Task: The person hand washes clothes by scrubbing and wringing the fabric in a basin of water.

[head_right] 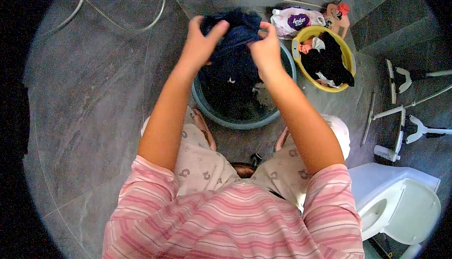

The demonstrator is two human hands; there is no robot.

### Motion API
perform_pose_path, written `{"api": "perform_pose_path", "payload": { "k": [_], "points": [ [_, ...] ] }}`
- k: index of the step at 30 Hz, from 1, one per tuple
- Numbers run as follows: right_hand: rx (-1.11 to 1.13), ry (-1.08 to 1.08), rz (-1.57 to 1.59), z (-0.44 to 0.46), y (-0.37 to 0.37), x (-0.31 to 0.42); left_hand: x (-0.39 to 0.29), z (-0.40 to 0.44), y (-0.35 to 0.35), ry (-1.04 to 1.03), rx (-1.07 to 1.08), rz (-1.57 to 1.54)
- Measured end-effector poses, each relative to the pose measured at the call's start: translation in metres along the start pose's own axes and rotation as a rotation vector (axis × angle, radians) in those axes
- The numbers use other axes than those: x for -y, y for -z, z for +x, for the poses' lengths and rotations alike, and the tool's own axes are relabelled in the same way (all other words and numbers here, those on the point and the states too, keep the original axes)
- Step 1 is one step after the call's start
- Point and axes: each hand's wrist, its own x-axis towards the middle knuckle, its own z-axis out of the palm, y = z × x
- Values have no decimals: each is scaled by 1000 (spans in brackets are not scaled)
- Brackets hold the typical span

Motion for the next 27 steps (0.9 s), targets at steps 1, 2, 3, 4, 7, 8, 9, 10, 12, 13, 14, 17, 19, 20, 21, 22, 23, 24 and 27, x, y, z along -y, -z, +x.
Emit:
{"api": "perform_pose_path", "payload": {
  "k": [1,2,3,4,7,8,9,10,12,13,14,17,19,20,21,22,23,24,27],
  "points": [
    [-42,-103,149,1,1,8,-4,-5,-4,-64,46,140],
    [-19,-74,245,10,6,5,3,-9,-14,-211,129,202],
    [-52,-41,246,13,7,8,2,-17,-21,-358,174,364],
    [-27,-14,199,13,9,9,2,-21,-26,-457,198,402],
    [55,-52,145,-1,4,21,-4,-20,-26,-471,287,-48],
    [107,17,35,1,6,19,-6,-16,-17,-258,354,-110],
    [158,93,-72,5,9,18,-18,-12,-4,-51,417,-168],
    [160,99,-66,1,7,29,-9,-2,-5,-23,311,-388],
    [274,241,-445,-11,9,45,-6,8,1,29,166,-891],
    [273,241,-445,-13,9,43,-13,7,8,20,123,-996],
    [232,318,-451,-15,8,38,-9,8,10,22,124,-996],
    [230,370,-432,-7,9,23,-3,13,10,106,169,-1172],
    [99,124,-127,4,9,27,-14,3,9,359,325,-1098],
    [64,61,89,6,12,29,-19,-6,2,330,416,-1010],
    [-82,74,9,16,14,28,-23,-16,-4,215,574,-859],
    [-34,210,-78,27,19,19,-31,-26,-12,198,543,-788],
    [17,343,-167,35,24,7,-38,-32,-21,184,509,-718],
    [26,315,-216,21,18,14,-37,-33,-29,189,351,-734],
    [72,407,-479,-46,-12,29,-4,-4,-33,209,-28,-521]
  ]
}}
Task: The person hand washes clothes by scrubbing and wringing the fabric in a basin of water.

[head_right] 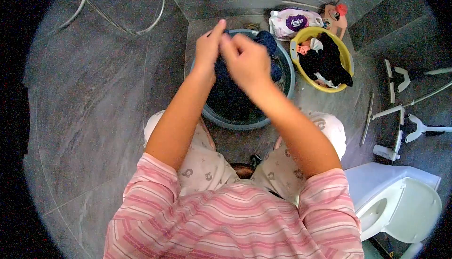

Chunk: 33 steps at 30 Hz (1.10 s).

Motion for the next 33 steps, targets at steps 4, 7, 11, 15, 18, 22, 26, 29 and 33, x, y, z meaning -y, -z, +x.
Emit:
{"api": "perform_pose_path", "payload": {
  "k": [4,7,11,15,18,22,26,29,33],
  "points": [
    [-45,135,-73,-10,-8,4,26,9,-5,-61,-81,-32],
    [-98,-103,24,27,4,-45,23,-38,-32,-119,-26,98],
    [-160,-108,23,19,2,-29,11,-38,-23,-71,12,24],
    [-59,153,16,-22,-13,15,-3,-7,0,-105,-105,20],
    [-94,76,47,-8,-5,1,-4,-26,-8,145,-12,-85],
    [-79,-106,234,27,7,-63,-4,-52,-19,129,265,-78],
    [19,-174,457,25,1,-83,-23,-43,1,118,344,-255],
    [65,-174,271,15,9,-64,-39,-32,21,67,315,-310],
    [514,-49,205,-4,23,-54,-43,-26,30,68,238,-414]
  ]
}}
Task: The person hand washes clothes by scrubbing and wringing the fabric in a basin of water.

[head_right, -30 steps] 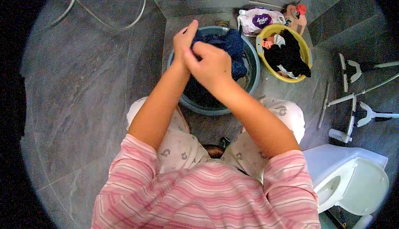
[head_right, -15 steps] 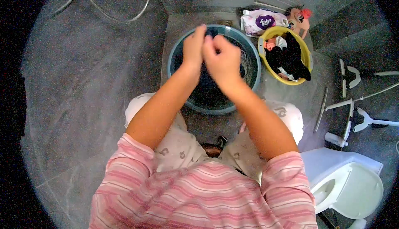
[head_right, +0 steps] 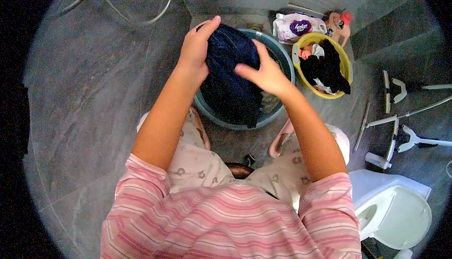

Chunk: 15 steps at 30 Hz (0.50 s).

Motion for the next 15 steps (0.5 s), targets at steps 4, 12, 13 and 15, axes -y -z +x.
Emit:
{"api": "perform_pose_path", "payload": {
  "k": [4,12,13,15],
  "points": [
    [110,-135,-169,-7,1,-17,6,-1,-1,42,15,-92],
    [-201,-169,35,-2,63,9,-27,2,21,-309,357,1156],
    [-217,-187,157,0,70,8,-33,3,25,-109,497,1351],
    [-284,-220,409,2,79,11,-25,12,32,118,524,1548]
  ]
}}
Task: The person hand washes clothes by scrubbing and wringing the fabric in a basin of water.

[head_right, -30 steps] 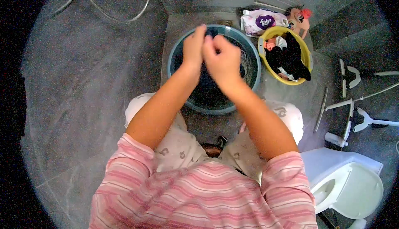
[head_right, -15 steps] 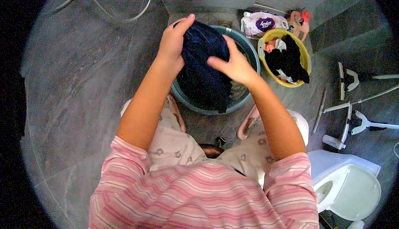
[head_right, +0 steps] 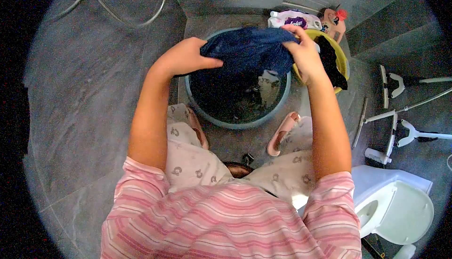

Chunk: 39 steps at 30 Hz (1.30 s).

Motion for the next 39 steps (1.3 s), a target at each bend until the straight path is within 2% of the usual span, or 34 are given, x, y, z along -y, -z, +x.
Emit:
{"api": "perform_pose_path", "payload": {
  "k": [1,3,4,6,7,8,10,11,12,14,15,16,18,20,21,22,24,27,28,30,32,33,34,36,38,39],
  "points": [
    [-59,-41,105,-2,-5,9,1,2,-5,4,-1,0],
    [-92,-86,301,3,-4,8,-5,6,-11,-165,-291,-606],
    [-107,-65,358,3,-8,10,-6,10,-14,-167,-292,-603],
    [-100,-27,411,0,-19,12,-10,21,-20,-149,-268,-1383],
    [-141,10,430,-1,-27,14,-19,22,-20,-77,-298,-1518],
    [-176,41,430,-4,-37,18,-21,28,-24,-77,-297,-1519],
    [-232,137,297,-7,-50,20,-20,43,-38,-22,-507,-1535],
    [-268,175,268,-5,-55,19,-22,52,-45,-78,-669,-1450],
    [-297,159,228,-6,-61,19,-27,53,-48,-79,-669,-1451],
    [-360,315,54,15,-53,-6,-41,51,-54,-103,-576,-1386],
    [-377,385,2,17,-58,-7,-53,48,-55,-46,-605,-1221],
    [-362,375,-145,17,-60,-6,-50,51,-56,-168,-407,-1406],
    [-274,480,-271,4,-78,-4,-64,47,-57,-116,-401,-1635],
    [-138,579,-763,-18,-99,2,-45,58,-58,2,-444,-1675],
    [-80,570,-814,-26,-108,3,-38,59,-54,-52,-422,-1768],
    [-59,499,-752,-30,-115,4,-38,57,-52,39,-554,-1634],
    [-138,448,-760,-23,-114,-3,-31,61,-62,15,-504,-1672],
    [-303,245,-614,7,-100,-12,-54,51,-75,143,-632,-1376],
    [-336,185,-572,17,-92,-14,-58,47,-78,179,-589,-1214],
    [-309,151,-553,16,-92,-17,-60,43,-76,239,-521,-1315],
    [-229,209,-588,-1,-103,-16,-44,48,-76,152,-573,-1420],
    [-151,295,-700,-18,-113,-13,-25,56,-74,168,-476,-1621],
    [-111,581,-772,-31,-123,-15,-24,51,-62,187,-430,-1716],
    [-90,492,-653,-36,-125,-13,-22,52,-61,214,-521,-1523],
    [-136,437,-555,-28,-118,-18,-31,50,-72,162,-593,-1598],
    [-201,364,-517,-21,-112,-14,-35,48,-78,153,-578,-1464]
  ]
}}
